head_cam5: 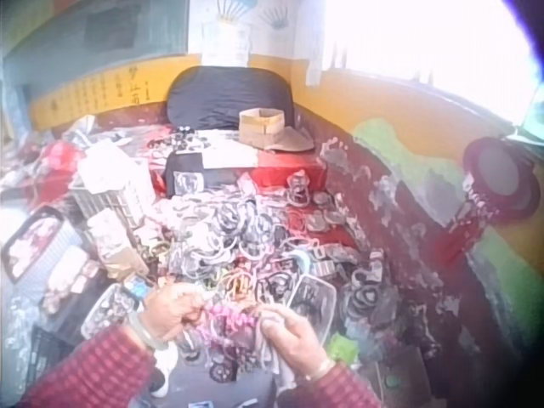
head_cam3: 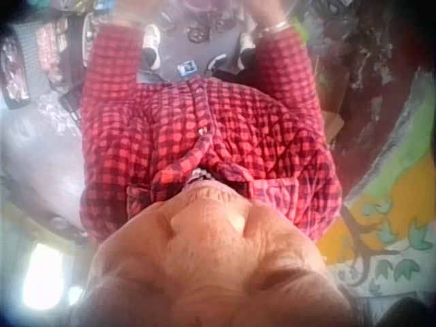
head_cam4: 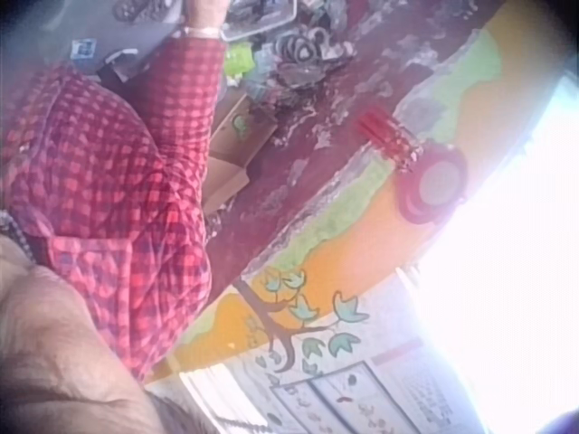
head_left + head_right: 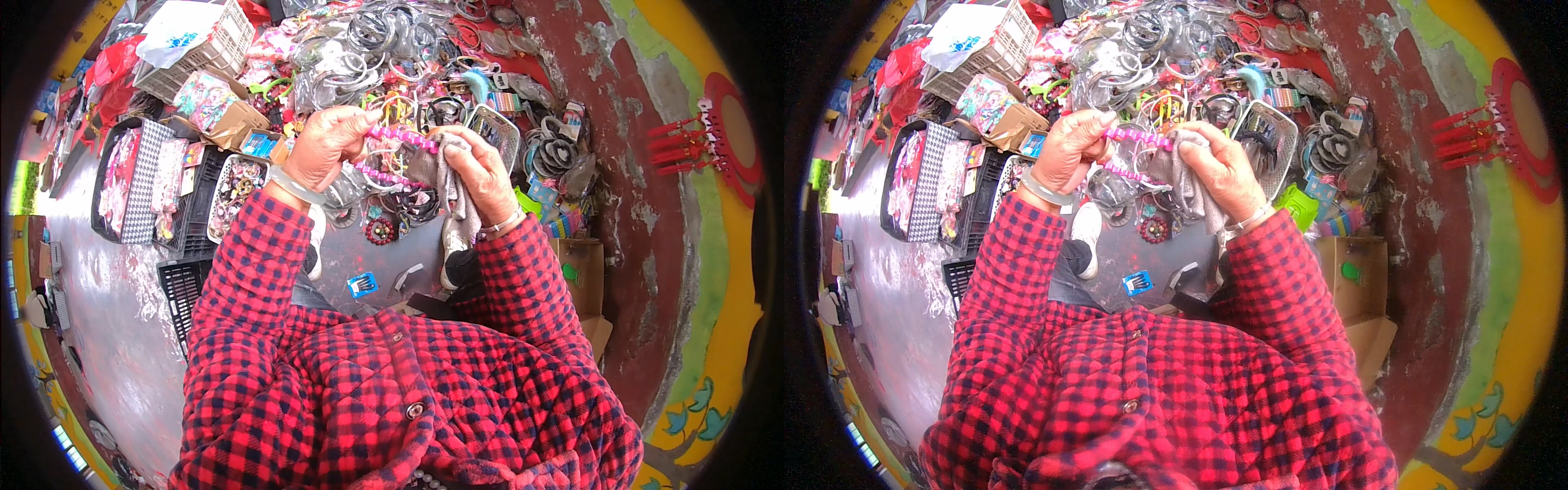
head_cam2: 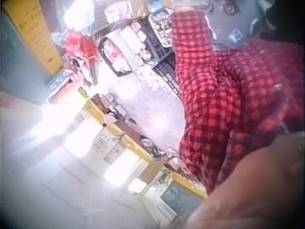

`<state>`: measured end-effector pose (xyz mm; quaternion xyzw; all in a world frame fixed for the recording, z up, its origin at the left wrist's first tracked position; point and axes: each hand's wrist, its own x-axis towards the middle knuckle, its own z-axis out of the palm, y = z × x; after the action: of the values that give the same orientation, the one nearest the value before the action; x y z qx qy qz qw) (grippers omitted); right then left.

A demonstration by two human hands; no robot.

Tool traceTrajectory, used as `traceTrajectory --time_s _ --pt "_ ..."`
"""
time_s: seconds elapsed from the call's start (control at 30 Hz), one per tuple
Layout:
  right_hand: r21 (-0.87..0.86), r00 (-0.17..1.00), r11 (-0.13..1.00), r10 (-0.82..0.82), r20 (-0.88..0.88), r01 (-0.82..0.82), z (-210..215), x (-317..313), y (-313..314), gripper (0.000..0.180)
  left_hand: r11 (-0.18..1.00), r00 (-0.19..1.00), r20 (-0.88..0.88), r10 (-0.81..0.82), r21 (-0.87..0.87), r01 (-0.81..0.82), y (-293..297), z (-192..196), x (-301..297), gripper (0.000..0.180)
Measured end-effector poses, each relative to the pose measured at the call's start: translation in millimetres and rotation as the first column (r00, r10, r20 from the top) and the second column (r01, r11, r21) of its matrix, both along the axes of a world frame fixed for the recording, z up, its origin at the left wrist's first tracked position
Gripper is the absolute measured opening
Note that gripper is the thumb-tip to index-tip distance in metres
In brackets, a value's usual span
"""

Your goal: The person sits on the floor and cleans various bracelets using a cloth. They pick up bracelets from a pile, wipe them, and place them into a black basket. The person also dips the cloth into a bucket of water to clean it.

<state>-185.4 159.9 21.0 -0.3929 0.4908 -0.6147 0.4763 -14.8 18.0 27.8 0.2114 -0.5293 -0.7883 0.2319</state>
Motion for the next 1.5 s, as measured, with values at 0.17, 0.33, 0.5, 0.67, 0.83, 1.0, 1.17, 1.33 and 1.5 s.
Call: traceTrajectory --time_s 0.17,0.33,0.5,0.67,0.83,1.0,1.17,1.33,1.5 --pt "0.041 0.995 0.999 -0.022 0.100 0.018 -3 -3 0 0.022 1.000 0.999 0.040 -0.004 -0.003 0.004 -2 1 1 0.025" --pt "0.047 0.998 0.998 -0.032 0.047 0.030 -6 -3 -1 0.021 0.950 0.971 0.104 -0.217 -0.207 0.234 6 -10 -2 0.023" --pt "0.060 0.998 0.998 0.006 0.068 -0.010 -5 3 -3 0.022 0.796 0.955 0.201 -0.219 -0.529 0.294 11 -23 -8 0.017" --pt "0.038 1.000 0.999 -0.004 0.031 0.003 -9 2 -4 0.020 0.782 0.956 0.216 -0.198 -0.554 0.287 6 -19 -3 0.014" --pt "0.108 0.992 0.994 -0.011 0.126 -0.002 -7 -10 -1 0.021 0.817 0.979 0.163 -0.124 -0.543 0.194 -1 -5 1 0.014" --pt "0.079 0.867 0.960 -0.275 0.416 0.267 -12 -29 3 0.024 0.989 0.994 -0.055 0.095 -0.105 -0.100 -41 3 30 0.021" --pt "0.081 0.760 0.959 -0.266 0.593 0.273 -7 -29 2 0.019 0.941 0.964 -0.199 0.179 0.322 -0.108 -38 -8 21 0.022" --pt "0.001 0.786 0.950 -0.260 0.561 0.313 -21 -30 -5 0.024 0.844 0.973 -0.194 0.124 0.537 0.000 -42 -26 19 0.020" --pt "-0.017 0.853 0.948 -0.277 0.443 0.317 -14 -21 -8 0.033 0.755 0.996 -0.091 0.020 0.654 0.045 -26 -34 10 0.023"
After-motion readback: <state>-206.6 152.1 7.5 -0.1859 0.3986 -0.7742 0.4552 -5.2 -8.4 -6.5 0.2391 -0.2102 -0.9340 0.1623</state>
